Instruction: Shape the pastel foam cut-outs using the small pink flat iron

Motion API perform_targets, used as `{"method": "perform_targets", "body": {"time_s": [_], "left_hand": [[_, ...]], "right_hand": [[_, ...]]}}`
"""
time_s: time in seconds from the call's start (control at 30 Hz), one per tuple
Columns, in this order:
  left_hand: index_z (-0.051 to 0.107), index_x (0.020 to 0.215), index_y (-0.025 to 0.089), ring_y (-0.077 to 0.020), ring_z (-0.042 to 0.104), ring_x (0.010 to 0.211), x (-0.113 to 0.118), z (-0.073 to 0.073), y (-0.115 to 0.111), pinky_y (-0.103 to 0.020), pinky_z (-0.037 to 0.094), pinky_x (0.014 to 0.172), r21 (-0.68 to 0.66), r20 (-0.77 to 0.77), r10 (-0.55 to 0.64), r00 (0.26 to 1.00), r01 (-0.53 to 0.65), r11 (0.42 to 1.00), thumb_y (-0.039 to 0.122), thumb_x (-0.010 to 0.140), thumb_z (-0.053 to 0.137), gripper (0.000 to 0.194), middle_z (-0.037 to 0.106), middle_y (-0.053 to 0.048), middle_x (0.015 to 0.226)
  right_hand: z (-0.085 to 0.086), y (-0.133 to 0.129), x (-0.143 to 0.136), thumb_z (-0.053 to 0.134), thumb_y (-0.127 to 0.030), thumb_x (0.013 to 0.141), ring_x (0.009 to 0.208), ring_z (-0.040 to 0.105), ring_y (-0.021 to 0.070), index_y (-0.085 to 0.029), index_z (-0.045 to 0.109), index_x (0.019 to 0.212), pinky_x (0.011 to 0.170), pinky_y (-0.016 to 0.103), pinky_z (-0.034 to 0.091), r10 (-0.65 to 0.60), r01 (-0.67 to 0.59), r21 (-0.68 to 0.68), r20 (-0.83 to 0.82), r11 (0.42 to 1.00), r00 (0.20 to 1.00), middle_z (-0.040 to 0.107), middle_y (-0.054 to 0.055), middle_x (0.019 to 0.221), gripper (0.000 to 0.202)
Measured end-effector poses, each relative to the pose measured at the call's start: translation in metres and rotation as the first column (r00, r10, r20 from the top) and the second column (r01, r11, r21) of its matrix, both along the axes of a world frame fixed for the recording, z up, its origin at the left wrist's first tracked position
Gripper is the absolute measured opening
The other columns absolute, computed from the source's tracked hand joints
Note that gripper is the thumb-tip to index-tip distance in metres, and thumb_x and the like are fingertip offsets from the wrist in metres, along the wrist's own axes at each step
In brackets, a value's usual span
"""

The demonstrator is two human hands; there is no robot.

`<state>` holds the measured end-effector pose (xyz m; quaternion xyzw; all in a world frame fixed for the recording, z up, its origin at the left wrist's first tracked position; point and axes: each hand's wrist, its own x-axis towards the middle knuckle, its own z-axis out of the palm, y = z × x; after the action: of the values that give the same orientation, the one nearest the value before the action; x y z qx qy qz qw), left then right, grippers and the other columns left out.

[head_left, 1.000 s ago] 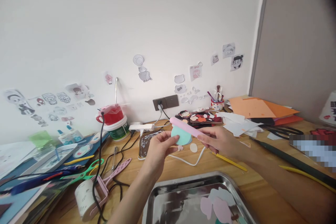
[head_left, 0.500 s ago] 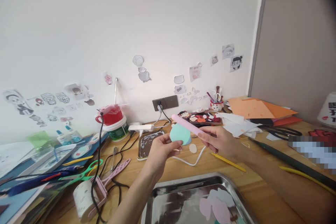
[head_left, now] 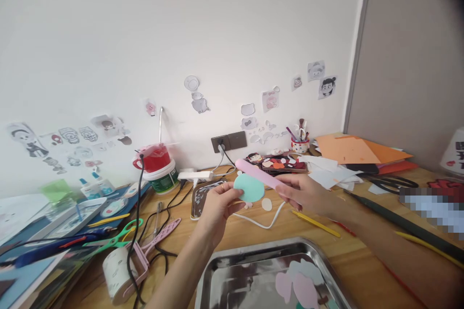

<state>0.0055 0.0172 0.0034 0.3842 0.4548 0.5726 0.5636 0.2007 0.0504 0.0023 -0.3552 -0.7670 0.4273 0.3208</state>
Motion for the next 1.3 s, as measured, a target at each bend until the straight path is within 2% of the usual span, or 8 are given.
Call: {"method": "perform_targets", "body": {"time_s": [0.13,0.23,0.43,0.63,0.83,0.93,1.1,1.3], "left_hand": [[0.058,0.065,0.010,-0.0089,0.055,0.054,0.002,0.001,-0.001,-0.018,0.046,0.052,0.018,0.015,-0.013,1.000,0.013,1.000,0.015,0.055,0.065,0.014,0.059,-0.003,0.064],[0.058,0.066,0.011,-0.0086,0.055,0.056,0.004,0.001,-0.001,-0.017,0.046,0.053,0.032,0.032,-0.017,0.999,0.016,0.999,0.018,0.053,0.068,0.018,0.058,-0.003,0.066],[0.060,0.074,0.011,-0.0094,0.056,0.060,0.004,-0.008,0.000,-0.018,0.046,0.058,0.024,-0.032,-0.130,0.991,0.131,0.991,0.021,0.052,0.070,0.026,0.061,-0.004,0.070],[0.061,0.067,0.010,-0.0064,0.053,0.051,0.001,-0.007,0.002,-0.016,0.045,0.056,0.032,-0.051,-0.076,0.996,0.078,0.996,0.019,0.051,0.070,0.020,0.060,-0.003,0.062],[0.057,0.066,0.012,-0.0093,0.055,0.052,-0.002,-0.002,0.003,-0.018,0.045,0.049,0.002,-0.046,0.023,0.999,-0.023,1.000,0.018,0.055,0.066,0.015,0.059,-0.003,0.062],[0.056,0.067,0.013,-0.0092,0.055,0.054,-0.004,-0.003,0.003,-0.018,0.045,0.048,0.004,-0.018,0.013,1.000,-0.013,1.000,0.022,0.057,0.065,0.016,0.059,-0.002,0.064],[0.057,0.067,0.012,-0.0086,0.055,0.057,-0.003,-0.009,0.003,-0.018,0.045,0.053,0.036,-0.043,-0.063,0.997,0.065,0.997,0.026,0.059,0.065,0.018,0.059,-0.004,0.068],[0.059,0.079,0.014,-0.0125,0.055,0.067,0.001,-0.014,0.001,-0.019,0.043,0.054,-0.013,-0.177,-0.187,0.966,0.187,0.982,0.028,0.057,0.067,0.028,0.059,-0.005,0.077]], "right_hand": [[-0.001,-0.005,-0.004,0.044,-0.041,0.077,0.040,0.038,0.0049,-0.018,0.053,0.100,0.036,0.015,0.029,0.042,-0.042,-0.001,0.068,0.999,0.997,0.043,-0.005,0.055,0.034],[-0.002,-0.007,-0.006,0.042,-0.039,0.078,0.039,0.038,0.0043,-0.016,0.055,0.095,0.036,0.015,0.031,0.042,-0.042,0.001,0.033,0.999,0.999,0.042,-0.005,0.055,0.032],[-0.007,-0.006,-0.010,0.039,-0.039,0.079,0.037,0.038,0.0037,-0.015,0.054,0.092,0.035,0.016,0.030,0.050,-0.051,0.030,0.046,0.998,0.998,0.043,-0.004,0.056,0.032],[-0.004,-0.004,-0.007,0.040,-0.042,0.078,0.038,0.037,0.0038,-0.014,0.054,0.078,0.035,0.015,0.029,0.008,-0.007,0.023,-0.011,1.000,1.000,0.042,-0.004,0.054,0.032],[-0.004,0.007,0.005,0.039,-0.044,0.078,0.039,0.035,0.0044,-0.016,0.051,0.073,0.035,0.015,0.029,-0.166,0.168,0.016,-0.099,0.986,0.981,0.042,-0.004,0.055,0.031],[-0.003,0.006,0.005,0.039,-0.044,0.078,0.041,0.036,0.0046,-0.016,0.051,0.070,0.036,0.015,0.029,-0.114,0.113,-0.018,-0.067,0.993,0.991,0.043,-0.004,0.055,0.031],[0.002,-0.007,-0.002,0.043,-0.040,0.078,0.042,0.039,0.0053,-0.016,0.055,0.089,0.039,0.017,0.032,0.024,-0.023,-0.027,0.025,0.999,0.999,0.044,-0.003,0.057,0.029],[-0.004,-0.007,-0.006,0.042,-0.039,0.077,0.038,0.039,0.0046,-0.014,0.055,0.094,0.035,0.015,0.032,-0.004,0.004,-0.010,0.009,1.000,1.000,0.044,-0.003,0.055,0.032]]}}
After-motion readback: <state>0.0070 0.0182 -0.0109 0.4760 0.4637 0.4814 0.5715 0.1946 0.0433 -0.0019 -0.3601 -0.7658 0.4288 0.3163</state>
